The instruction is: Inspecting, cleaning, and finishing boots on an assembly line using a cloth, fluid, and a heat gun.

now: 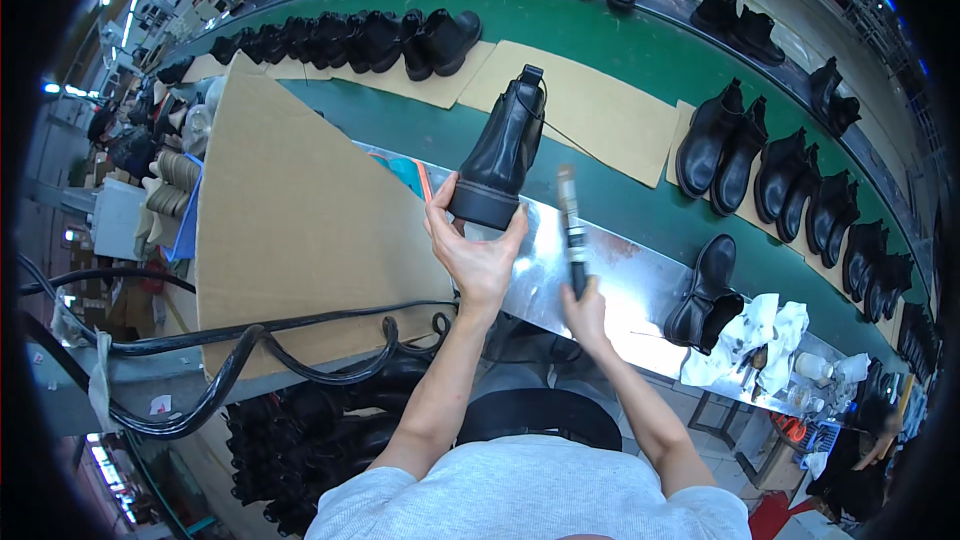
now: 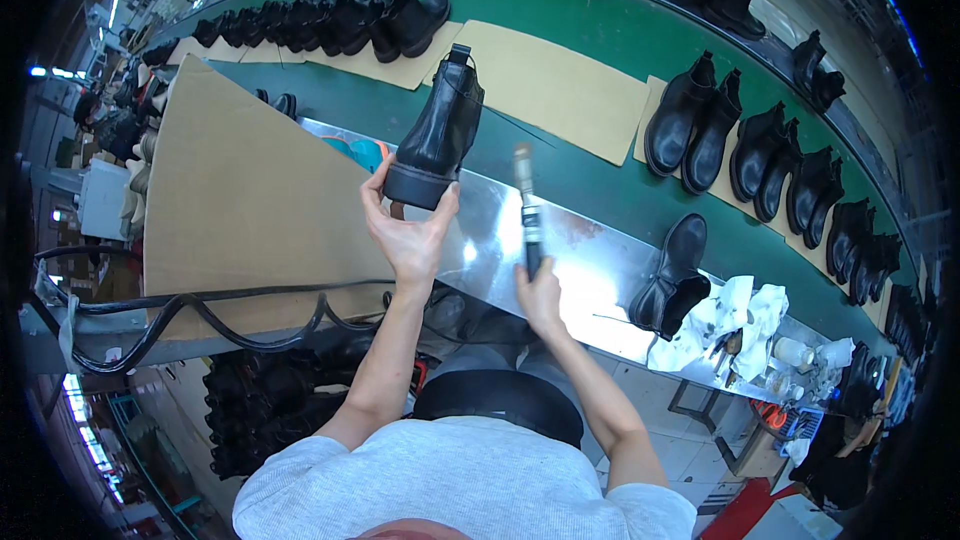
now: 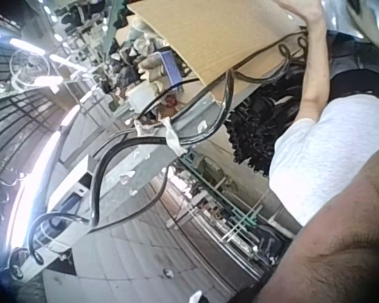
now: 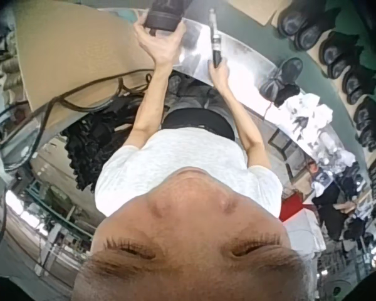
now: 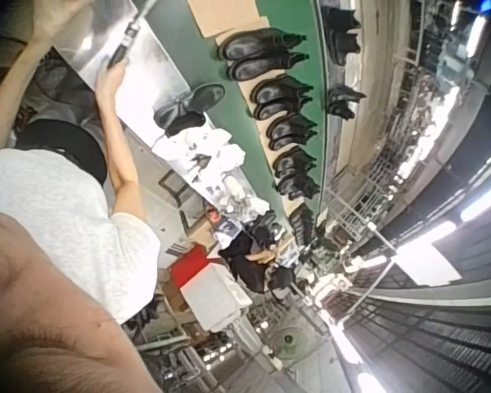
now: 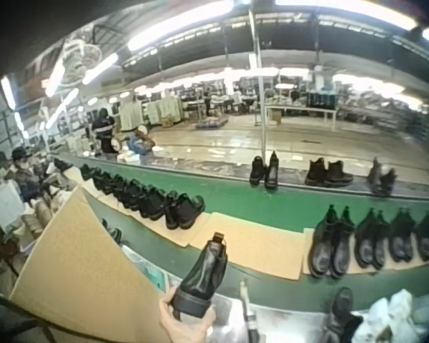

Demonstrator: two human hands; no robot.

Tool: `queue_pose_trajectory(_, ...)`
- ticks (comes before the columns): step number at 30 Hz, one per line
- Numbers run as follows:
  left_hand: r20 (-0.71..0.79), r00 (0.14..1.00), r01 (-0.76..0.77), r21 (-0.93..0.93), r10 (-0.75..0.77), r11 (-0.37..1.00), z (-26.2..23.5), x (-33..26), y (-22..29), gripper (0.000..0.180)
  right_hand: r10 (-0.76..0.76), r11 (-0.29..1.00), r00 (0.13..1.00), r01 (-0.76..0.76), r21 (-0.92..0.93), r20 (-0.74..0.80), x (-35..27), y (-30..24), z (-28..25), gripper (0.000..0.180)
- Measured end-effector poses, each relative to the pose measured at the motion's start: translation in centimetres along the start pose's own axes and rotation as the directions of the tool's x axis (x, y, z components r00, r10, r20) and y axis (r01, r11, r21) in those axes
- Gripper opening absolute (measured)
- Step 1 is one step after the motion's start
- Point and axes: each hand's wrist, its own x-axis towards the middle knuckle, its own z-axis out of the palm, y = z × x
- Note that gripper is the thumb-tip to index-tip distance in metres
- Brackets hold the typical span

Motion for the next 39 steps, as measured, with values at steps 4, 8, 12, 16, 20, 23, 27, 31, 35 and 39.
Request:
queue_pose_trajectory(4, 0.012, 1.000, 0.018, -0.111, -0.017, 0.994, -1.5, -0.1, 1.6, 0.070, -0.069, 0.996, 0.982, 0.060, 0.059, 0.178, -1.2, -3.7, 6.6, 0.036)
queue_pose_trajectory(8, 0.076, 0.995, 0.069, -0.159, -0.057, 0.985, -1.4, -0.6, 2.7, 0.070, -0.338, 0.939, 0.937, 0.330, -0.098, -0.084, -0.1, -3.4, 12.5, 0.035)
queue_pose_trajectory(12, 0.187, 0.982, 0.063, -0.165, -0.031, 0.984, -0.7, -1.7, 2.9, 0.068, -0.290, 0.807, 0.957, 0.259, -0.530, 0.026, 1.4, -2.9, 13.8, 0.031)
queue_pose_trajectory(16, 0.184, 0.982, 0.057, -0.042, -0.048, 0.997, -1.8, -2.0, 3.5, 0.060, -0.242, 0.712, 0.970, 0.183, -0.678, 0.008, -0.5, -5.7, 13.3, 0.029)
queue_pose_trajectory(20, 0.292, 0.951, 0.151, -0.151, -0.102, 0.977, -1.1, -2.1, 6.4, 0.058, -0.269, 0.915, 0.961, 0.274, -0.296, 0.059, -2.6, -5.3, 6.0, 0.032)
queue_pose_trajectory(23, 0.411, 0.908, 0.158, -0.159, -0.080, 0.975, 1.7, -3.7, 9.6, 0.058, -0.169, 0.977, 0.970, 0.141, 0.162, 0.176, -7.6, -4.2, -8.4, 0.025)
queue_pose_trajectory(27, 0.486, 0.873, 0.125, -0.318, 0.048, 0.940, 3.7, -5.3, 12.9, 0.046, 0.220, 0.971, 0.854, -0.148, 0.186, -0.471, -11.7, 2.3, -24.0, 0.024)
queue_pose_trajectory(31, 0.580, 0.811, 0.217, -0.417, 0.074, 0.883, 6.5, -8.8, 17.0, 0.051, 0.210, 0.831, 0.554, -0.535, -0.151, -0.806, -10.9, 21.6, -34.4, 0.030)
queue_pose_trajectory(35, 0.702, 0.712, 0.352, -0.380, 0.019, 0.855, 9.4, -13.5, 20.6, 0.064, 0.262, 0.814, 0.622, -0.554, -0.177, -0.738, -8.6, 30.7, -36.4, 0.031)
queue_pose_trajectory(39, 0.765, 0.639, 0.446, -0.277, -0.086, 0.851, 11.7, -17.9, 22.4, 0.072, 0.231, 0.823, 0.650, -0.527, -0.211, -0.724, -6.8, 31.8, -36.7, 0.028)
